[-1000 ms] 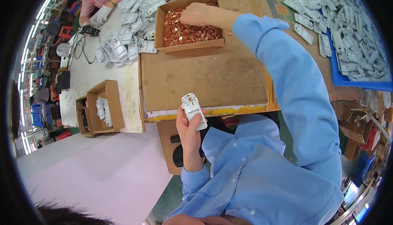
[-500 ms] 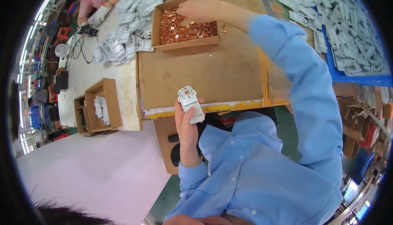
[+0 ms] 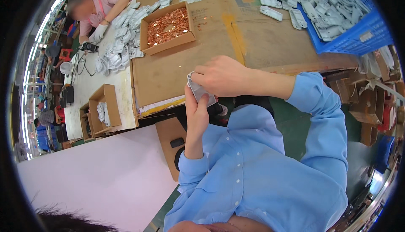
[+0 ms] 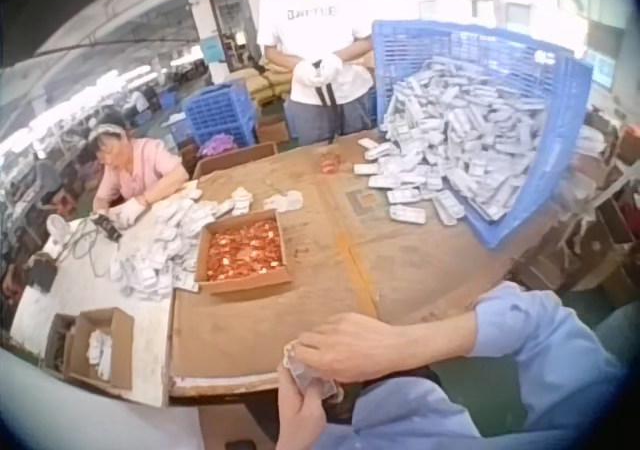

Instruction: Assembling small metal components into white plastic housings at an industrial workstation.

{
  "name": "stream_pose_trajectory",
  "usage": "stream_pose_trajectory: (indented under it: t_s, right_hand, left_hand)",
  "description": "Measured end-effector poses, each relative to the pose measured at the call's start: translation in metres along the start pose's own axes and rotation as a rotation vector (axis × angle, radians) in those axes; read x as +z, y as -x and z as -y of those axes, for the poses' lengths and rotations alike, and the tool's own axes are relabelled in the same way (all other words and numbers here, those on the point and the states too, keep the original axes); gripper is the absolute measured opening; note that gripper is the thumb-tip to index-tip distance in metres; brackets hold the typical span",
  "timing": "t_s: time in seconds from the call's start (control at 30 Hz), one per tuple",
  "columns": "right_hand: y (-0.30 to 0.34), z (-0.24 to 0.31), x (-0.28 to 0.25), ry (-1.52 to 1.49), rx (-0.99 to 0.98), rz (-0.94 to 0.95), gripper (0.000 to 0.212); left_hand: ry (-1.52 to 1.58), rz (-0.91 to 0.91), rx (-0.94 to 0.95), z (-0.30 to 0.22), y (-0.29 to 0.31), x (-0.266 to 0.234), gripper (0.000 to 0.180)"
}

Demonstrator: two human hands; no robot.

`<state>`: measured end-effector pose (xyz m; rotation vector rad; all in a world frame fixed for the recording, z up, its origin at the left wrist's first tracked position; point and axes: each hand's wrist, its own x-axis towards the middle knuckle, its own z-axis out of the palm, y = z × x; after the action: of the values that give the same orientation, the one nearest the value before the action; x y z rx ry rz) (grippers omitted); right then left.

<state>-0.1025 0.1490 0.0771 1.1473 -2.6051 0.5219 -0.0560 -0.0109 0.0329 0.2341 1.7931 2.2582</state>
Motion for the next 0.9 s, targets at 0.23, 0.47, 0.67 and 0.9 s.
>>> stream_pose_trajectory:
  t_s: [0.23, 0.47, 0.67, 0.9]
  right_hand:
    - [0.024, 0.019, -0.016, 0.007, 0.133, -0.074, 0.011]
    - [0.034, 0.025, -0.027, -0.200, 0.308, -0.128, 0.013]
    - [0.036, 0.031, -0.034, -0.451, 0.462, -0.164, 0.020]
    - [0.041, 0.033, -0.029, -0.731, 0.595, -0.103, 0.020]
  left_hand:
    - [-0.033, 0.047, 0.036, -0.007, 0.016, 0.023, 0.042]
    - [-0.062, 0.020, 0.035, -0.003, 0.025, 0.028, 0.043]
    - [0.027, 0.010, 0.070, 0.000, 0.029, 0.024, 0.035]
    - [-0.086, -0.087, 0.031, -0.005, 0.029, 0.029, 0.029]
